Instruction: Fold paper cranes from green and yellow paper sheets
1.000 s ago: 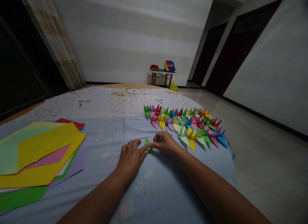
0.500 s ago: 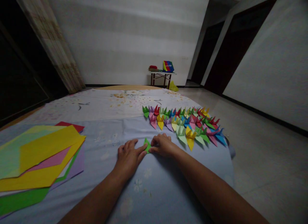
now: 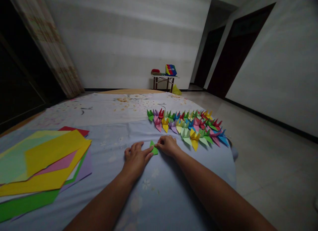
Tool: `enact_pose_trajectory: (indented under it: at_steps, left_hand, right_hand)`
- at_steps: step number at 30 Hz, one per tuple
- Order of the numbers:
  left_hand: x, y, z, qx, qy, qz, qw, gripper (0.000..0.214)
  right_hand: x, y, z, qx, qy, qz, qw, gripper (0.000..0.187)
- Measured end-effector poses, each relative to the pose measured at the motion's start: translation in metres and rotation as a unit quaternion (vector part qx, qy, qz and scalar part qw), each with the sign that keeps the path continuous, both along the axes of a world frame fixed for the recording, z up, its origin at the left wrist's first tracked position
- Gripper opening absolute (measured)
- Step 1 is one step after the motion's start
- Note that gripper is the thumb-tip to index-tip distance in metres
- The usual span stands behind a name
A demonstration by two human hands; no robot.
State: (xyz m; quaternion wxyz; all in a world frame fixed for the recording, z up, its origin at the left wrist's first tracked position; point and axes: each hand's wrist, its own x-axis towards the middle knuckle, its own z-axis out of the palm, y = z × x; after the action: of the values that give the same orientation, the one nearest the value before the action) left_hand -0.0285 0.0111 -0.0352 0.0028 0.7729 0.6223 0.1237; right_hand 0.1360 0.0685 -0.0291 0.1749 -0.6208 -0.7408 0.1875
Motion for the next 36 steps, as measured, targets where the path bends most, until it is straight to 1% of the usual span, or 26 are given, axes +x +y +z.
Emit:
enact_pose_trajectory:
  at_steps: [2,5,7,12,14,16,19,22,25,30,32,36]
  left_hand:
    - [0.0,0.0,0.001,-0.003,-0.006,-0.003,1.0,0.03]
    - [0.001,-0.001,0.002,-0.005,-0.015,-0.002,1.0,0.031]
    - [0.001,-0.003,0.003,0.0,-0.023,0.001,1.0,0.031]
    - [-0.004,-0.007,0.007,0.043,-0.048,0.002,0.998,0.034]
    - [-0.006,-0.007,0.007,0.065,-0.056,-0.008,0.996,0.031]
    - [-0.007,-0.006,0.006,0.072,-0.061,-0.017,0.995,0.025]
    - [-0.007,-0.004,0.002,0.057,-0.064,-0.011,0.996,0.021]
    - [-0.008,-0.003,0.001,0.034,-0.066,0.006,0.997,0.021]
    - [-0.008,-0.002,0.0,0.027,-0.061,0.005,0.998,0.022]
    - [-0.009,0.001,-0.003,0.022,-0.02,-0.009,1.0,0.031]
    - [-0.011,0.004,-0.003,0.0,-0.004,-0.014,1.0,0.035]
    - [-0.015,0.012,0.002,-0.057,0.012,-0.021,0.998,0.041]
  right_hand:
    - [0.003,-0.002,0.003,-0.004,0.009,0.011,1.0,0.024]
    - [0.008,-0.005,0.006,-0.02,0.016,0.058,0.998,0.027]
    - [0.01,-0.006,0.008,-0.019,0.008,0.076,0.997,0.028]
    - [0.008,-0.006,0.007,-0.017,-0.005,0.071,0.997,0.026]
    - [0.008,-0.005,0.006,-0.02,-0.006,0.074,0.997,0.026]
    - [0.008,-0.004,0.004,-0.018,-0.007,0.075,0.997,0.027]
    - [0.009,-0.003,0.002,-0.011,-0.001,0.077,0.997,0.027]
    - [0.011,-0.004,-0.001,0.0,0.01,0.082,0.997,0.025]
    - [0.011,-0.006,-0.003,0.014,0.02,0.085,0.996,0.026]
    - [0.012,-0.009,-0.007,0.042,0.038,0.094,0.994,0.045]
    - [0.012,-0.008,-0.008,0.046,0.038,0.098,0.993,0.043]
    - [0.012,-0.007,-0.01,0.053,0.034,0.112,0.992,0.031]
